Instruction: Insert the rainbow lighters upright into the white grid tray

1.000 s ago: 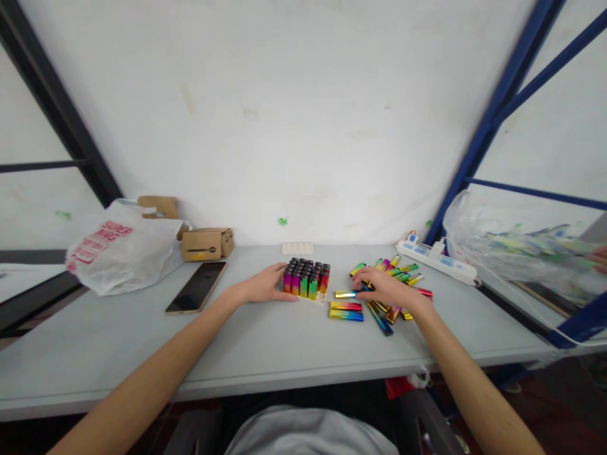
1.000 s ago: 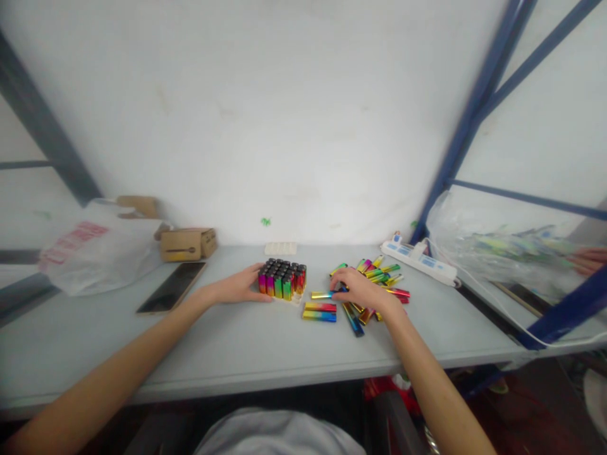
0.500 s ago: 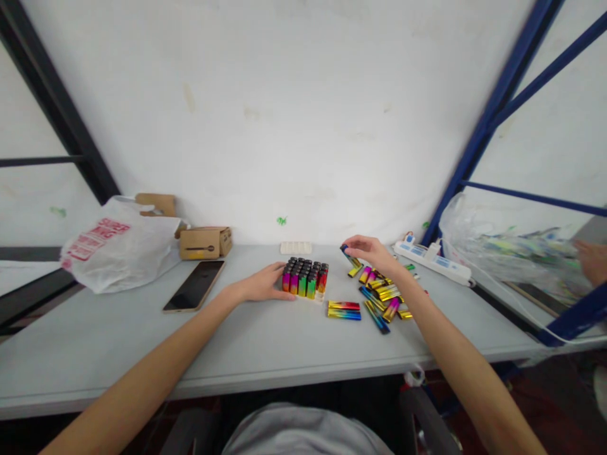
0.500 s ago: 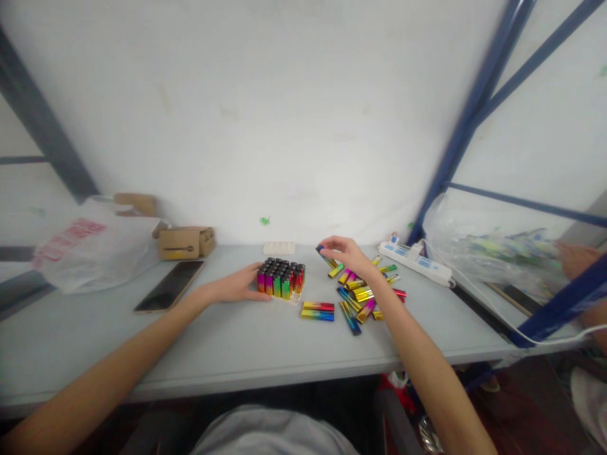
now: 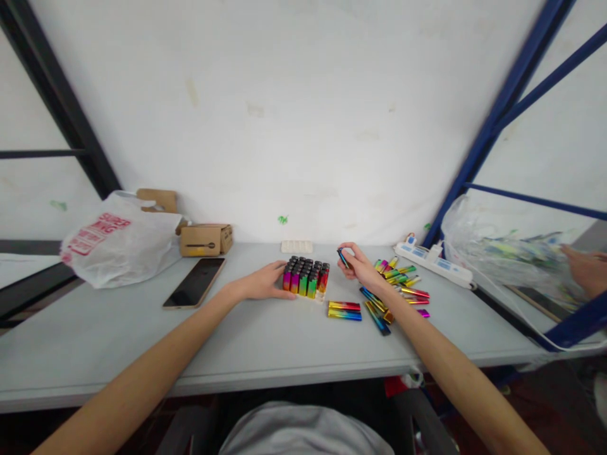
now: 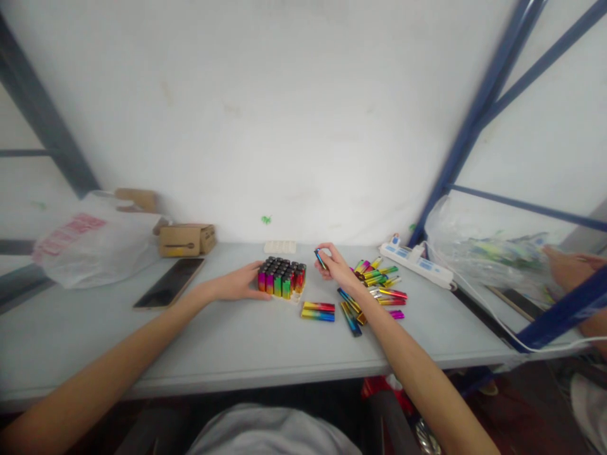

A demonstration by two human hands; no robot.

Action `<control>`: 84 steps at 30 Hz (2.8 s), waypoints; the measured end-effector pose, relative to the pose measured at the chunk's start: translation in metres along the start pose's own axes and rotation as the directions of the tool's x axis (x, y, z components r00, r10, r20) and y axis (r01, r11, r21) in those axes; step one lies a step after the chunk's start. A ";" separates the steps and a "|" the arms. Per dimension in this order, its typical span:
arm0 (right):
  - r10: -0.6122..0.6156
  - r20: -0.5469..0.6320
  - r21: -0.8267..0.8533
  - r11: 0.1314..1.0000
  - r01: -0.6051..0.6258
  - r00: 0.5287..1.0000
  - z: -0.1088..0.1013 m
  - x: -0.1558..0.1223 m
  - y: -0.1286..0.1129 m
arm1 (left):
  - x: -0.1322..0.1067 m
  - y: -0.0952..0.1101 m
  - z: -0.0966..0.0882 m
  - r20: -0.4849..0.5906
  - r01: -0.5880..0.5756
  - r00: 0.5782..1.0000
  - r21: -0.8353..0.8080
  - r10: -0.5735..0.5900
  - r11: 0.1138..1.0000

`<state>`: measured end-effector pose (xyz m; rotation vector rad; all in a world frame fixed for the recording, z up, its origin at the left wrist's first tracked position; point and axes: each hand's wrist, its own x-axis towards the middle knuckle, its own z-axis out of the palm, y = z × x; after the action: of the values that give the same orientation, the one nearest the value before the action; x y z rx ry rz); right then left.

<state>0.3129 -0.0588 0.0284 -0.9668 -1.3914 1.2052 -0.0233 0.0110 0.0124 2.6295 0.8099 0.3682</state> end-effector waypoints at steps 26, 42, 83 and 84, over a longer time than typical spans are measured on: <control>-0.406 -0.145 -0.616 0.751 0.239 0.903 0.009 -0.007 0.002 | -0.002 0.001 -0.001 -0.023 -0.027 0.999 -0.006 0.027 1.000; -0.400 0.027 -0.668 0.675 0.314 0.916 0.018 -0.022 -0.015 | 0.001 -0.004 0.002 -0.015 -0.024 1.000 -0.022 0.023 0.999; -0.332 0.148 -0.703 0.627 0.336 0.931 0.020 -0.027 -0.017 | 0.001 -0.003 0.004 -0.030 -0.024 0.999 -0.035 0.023 0.999; -0.332 0.143 -0.700 0.633 0.332 0.933 0.014 -0.029 -0.022 | 0.001 -0.003 0.004 -0.025 -0.021 0.999 -0.035 0.020 0.999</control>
<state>0.3049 -0.0933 0.0450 -1.1472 -2.0006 0.3432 -0.0225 0.0132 0.0079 2.6073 0.7770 0.4171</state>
